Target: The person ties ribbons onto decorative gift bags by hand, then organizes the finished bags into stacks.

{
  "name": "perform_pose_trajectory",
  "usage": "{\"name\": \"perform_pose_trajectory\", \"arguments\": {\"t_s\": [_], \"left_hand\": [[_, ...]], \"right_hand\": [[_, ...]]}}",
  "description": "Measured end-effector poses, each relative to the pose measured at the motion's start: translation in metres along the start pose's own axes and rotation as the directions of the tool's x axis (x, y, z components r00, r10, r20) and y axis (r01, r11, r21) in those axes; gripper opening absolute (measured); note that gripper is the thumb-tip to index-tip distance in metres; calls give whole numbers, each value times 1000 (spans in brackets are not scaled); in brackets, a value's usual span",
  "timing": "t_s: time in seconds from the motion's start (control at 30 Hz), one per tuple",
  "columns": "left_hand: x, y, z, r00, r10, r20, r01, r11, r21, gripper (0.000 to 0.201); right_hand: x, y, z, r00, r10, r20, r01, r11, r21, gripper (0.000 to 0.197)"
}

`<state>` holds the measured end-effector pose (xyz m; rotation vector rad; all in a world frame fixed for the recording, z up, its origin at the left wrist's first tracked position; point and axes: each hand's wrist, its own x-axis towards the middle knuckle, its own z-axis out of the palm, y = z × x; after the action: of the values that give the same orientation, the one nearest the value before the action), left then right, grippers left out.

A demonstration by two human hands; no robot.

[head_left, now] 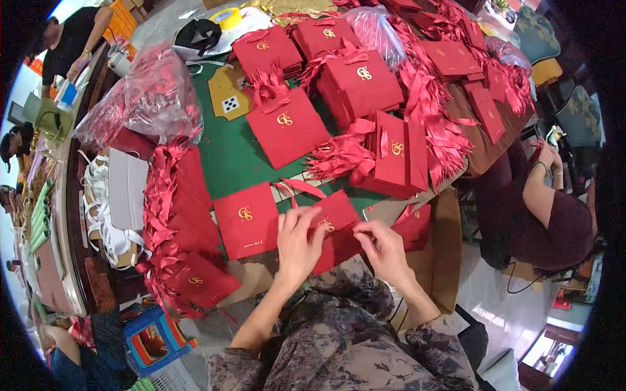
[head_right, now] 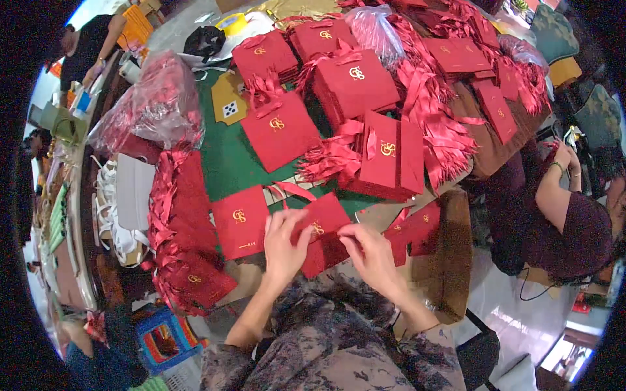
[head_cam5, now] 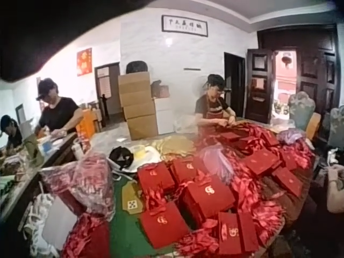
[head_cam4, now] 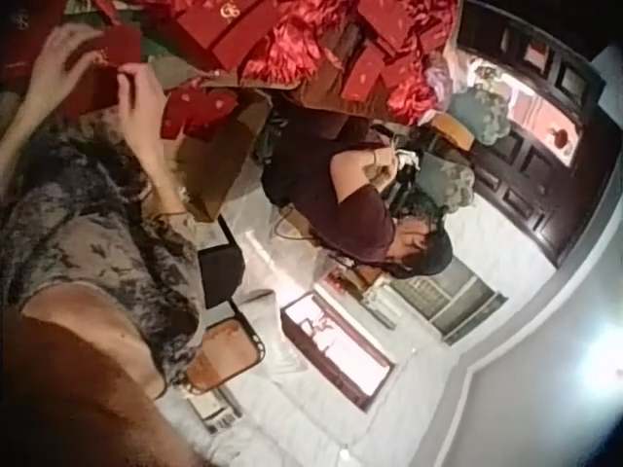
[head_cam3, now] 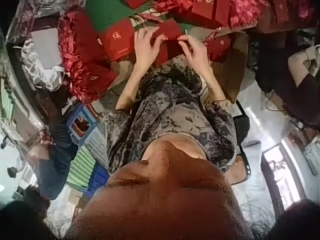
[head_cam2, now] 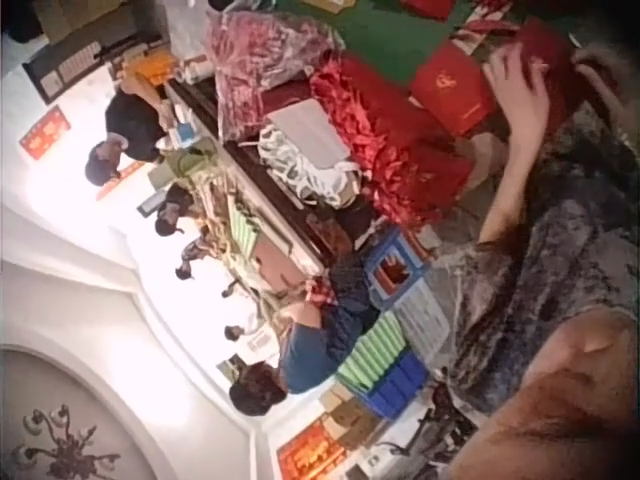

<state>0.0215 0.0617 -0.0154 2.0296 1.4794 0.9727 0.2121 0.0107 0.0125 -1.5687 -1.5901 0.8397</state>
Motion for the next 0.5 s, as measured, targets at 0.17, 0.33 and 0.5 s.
{"name": "perform_pose_trajectory", "arguments": {"t_s": [0.17, 0.33, 0.5], "left_hand": [[14, -15, 18, 994, 26, 103, -44, 984, 174, 44], [16, -9, 15, 989, -32, 142, 16, 993, 115, 39], [14, -6, 7, 974, -99, 202, 110, 993, -46, 34]], "right_hand": [[26, 16, 15, 967, -246, -67, 226, 948, -225, 14], [35, 24, 28, 984, -143, -109, 123, 978, -167, 12], [37, 19, 30, 978, -186, -95, 162, 964, -212, 13]]}}
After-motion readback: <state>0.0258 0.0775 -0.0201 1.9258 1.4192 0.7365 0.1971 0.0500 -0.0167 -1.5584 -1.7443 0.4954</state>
